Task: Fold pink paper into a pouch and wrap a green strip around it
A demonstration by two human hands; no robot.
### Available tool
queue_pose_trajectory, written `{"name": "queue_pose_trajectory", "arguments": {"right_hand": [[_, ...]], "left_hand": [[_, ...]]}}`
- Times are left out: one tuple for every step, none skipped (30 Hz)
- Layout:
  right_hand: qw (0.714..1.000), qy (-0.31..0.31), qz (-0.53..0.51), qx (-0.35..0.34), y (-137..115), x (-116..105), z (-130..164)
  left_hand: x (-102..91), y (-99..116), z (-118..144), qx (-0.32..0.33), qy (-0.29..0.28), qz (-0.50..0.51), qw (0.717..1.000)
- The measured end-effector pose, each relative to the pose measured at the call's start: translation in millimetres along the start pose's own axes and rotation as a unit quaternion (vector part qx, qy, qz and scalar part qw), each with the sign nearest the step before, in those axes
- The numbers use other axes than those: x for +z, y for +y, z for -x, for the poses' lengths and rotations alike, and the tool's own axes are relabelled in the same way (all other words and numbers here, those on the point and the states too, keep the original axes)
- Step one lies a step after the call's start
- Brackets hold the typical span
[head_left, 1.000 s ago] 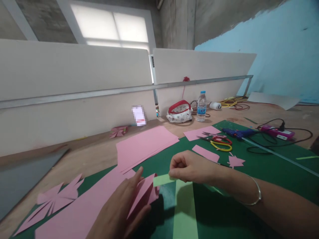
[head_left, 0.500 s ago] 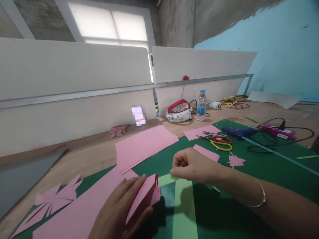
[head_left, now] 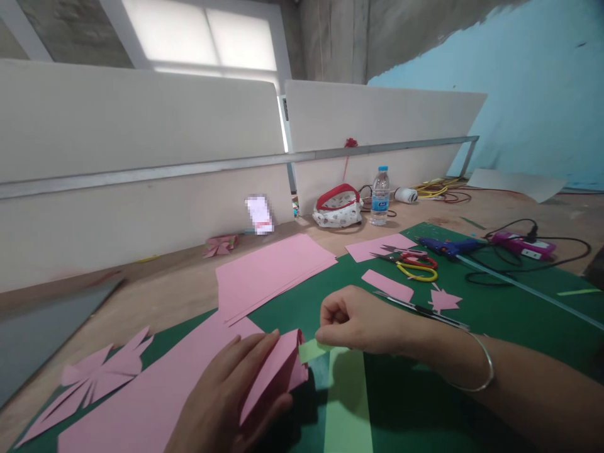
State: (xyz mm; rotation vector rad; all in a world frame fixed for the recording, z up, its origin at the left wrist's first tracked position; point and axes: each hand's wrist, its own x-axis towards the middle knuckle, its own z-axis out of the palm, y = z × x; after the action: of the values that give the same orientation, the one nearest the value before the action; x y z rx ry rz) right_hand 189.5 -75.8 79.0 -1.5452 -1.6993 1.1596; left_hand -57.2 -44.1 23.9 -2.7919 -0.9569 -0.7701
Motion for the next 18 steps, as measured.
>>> {"name": "queue_pose_trajectory", "arguments": {"right_hand": [[1.000,-0.005,0.005,-0.006,0.4,0.1,-0.6],[1.000,-0.008,0.011,-0.013,0.9,0.0,-1.2],[1.000,-0.010,0.017,-0.020,1.4,-0.2,-1.8],[0.999,-0.011,0.023,-0.026,1.9,-0.5,-2.4],[0.999,-0.011,0.028,-0.032,2.4,-0.8,-2.9],[0.999,-0.010,0.030,-0.036,2.8,-1.0,-3.4],[0.999,-0.009,0.031,-0.038,3.1,-1.1,-3.8],[0.999,-0.011,0.031,-0.039,3.3,-1.1,-4.1],[0.999,-0.012,0.030,-0.041,3.3,-0.9,-4.3],[0.999,-0.014,0.029,-0.042,3.3,-0.7,-4.3],[0.999,-0.016,0.030,-0.042,3.1,-0.3,-4.2],[0.998,-0.019,0.031,-0.042,2.9,0.0,-4.0],[0.998,-0.021,0.034,-0.042,2.8,0.4,-3.6],[0.998,-0.024,0.036,-0.042,2.9,0.8,-3.2],[0.998,-0.027,0.037,-0.043,3.1,1.1,-2.9],[0.998,-0.030,0.037,-0.044,3.5,1.5,-2.6],[0.998,-0.035,0.034,-0.046,4.1,1.8,-2.3],[0.997,-0.042,0.031,-0.048,4.7,2.1,-2.2]], "left_hand": [[0.1,0.6,-0.7,0.001,0.003,0.005,1.000],[0.2,1.2,-1.1,0.000,0.002,0.008,1.000],[0.5,1.8,-1.3,0.000,0.001,0.011,1.000],[0.7,2.4,-1.4,0.001,-0.003,0.015,1.000],[0.8,3.1,-1.3,-0.001,-0.005,0.020,1.000],[0.9,4.0,-1.3,-0.007,-0.006,0.023,1.000],[0.9,4.9,-1.3,-0.012,-0.008,0.026,1.000],[1.1,5.9,-1.3,-0.018,-0.009,0.027,0.999],[1.4,6.9,-1.2,-0.018,-0.012,0.028,0.999],[2.0,7.8,-1.0,-0.018,-0.014,0.032,0.999],[3.0,8.6,-0.5,-0.017,-0.016,0.038,0.999],[4.4,9.2,0.4,-0.020,-0.015,0.046,0.999],[6.2,9.7,1.5,-0.027,-0.012,0.054,0.998],[8.0,10.0,2.8,-0.038,-0.008,0.058,0.998],[9.8,10.2,4.1,-0.048,-0.005,0.060,0.997],[11.2,10.2,5.2,-0.056,-0.004,0.059,0.997],[12.1,10.1,5.9,-0.060,-0.006,0.057,0.997],[12.4,9.8,6.1,-0.060,-0.009,0.053,0.997]]}}
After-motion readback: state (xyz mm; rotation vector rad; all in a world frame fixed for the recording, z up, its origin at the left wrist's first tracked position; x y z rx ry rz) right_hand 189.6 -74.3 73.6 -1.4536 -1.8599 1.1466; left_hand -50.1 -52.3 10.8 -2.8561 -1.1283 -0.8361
